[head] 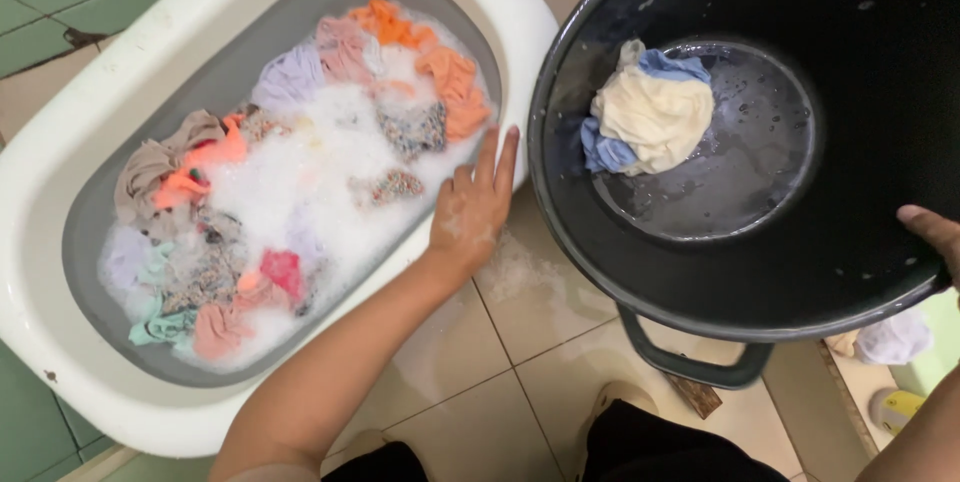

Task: Washing various clothing items by hand in a soapy basin and transferring them to a bucket.

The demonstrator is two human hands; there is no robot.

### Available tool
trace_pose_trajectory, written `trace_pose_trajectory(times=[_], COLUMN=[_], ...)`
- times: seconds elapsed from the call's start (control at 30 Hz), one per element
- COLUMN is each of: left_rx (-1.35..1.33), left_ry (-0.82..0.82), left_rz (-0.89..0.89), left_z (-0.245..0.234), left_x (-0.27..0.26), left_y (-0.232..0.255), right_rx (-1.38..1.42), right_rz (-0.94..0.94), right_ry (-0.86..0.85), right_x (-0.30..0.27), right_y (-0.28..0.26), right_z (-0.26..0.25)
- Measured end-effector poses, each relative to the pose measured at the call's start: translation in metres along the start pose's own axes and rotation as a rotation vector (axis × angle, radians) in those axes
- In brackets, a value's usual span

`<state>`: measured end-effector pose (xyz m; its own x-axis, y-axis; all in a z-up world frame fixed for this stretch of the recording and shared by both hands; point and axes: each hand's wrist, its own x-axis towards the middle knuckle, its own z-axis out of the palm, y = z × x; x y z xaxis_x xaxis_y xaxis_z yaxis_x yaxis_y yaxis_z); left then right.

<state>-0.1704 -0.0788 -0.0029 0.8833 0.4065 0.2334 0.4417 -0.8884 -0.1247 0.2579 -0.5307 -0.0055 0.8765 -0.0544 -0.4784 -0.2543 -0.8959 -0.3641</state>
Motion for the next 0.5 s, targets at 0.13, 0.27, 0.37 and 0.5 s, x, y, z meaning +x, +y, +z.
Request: trace_pose_trajectory(times=[0.13,0.27,0.37,0.5], left_rx=[-0.010,-0.161,-0.317,-0.778], left_ry=[-0.033,-0.124,0.080,0.135], left_rz=[0.028,-0.026,0.026,0.202], left_z=[-0.009,0.005,0.017,-0.019], left_x=[-0.001,-0.010,-0.014,-0.056], left_y=[0.001,-0.005,-0.017,-0.035], right_rx=[0.068,0.279,0.492,0.474], right_rz=[0.034,-0.004,-0.060,-0.150], right_ry=[-0.027,-0.088,-0.143,-0.092], right_x=[-0.118,-0.150,-0.198,-0.228], right_y=[0.016,0.034,0.022,0.053], right_z=[0.019,0.015,0.016,0.025])
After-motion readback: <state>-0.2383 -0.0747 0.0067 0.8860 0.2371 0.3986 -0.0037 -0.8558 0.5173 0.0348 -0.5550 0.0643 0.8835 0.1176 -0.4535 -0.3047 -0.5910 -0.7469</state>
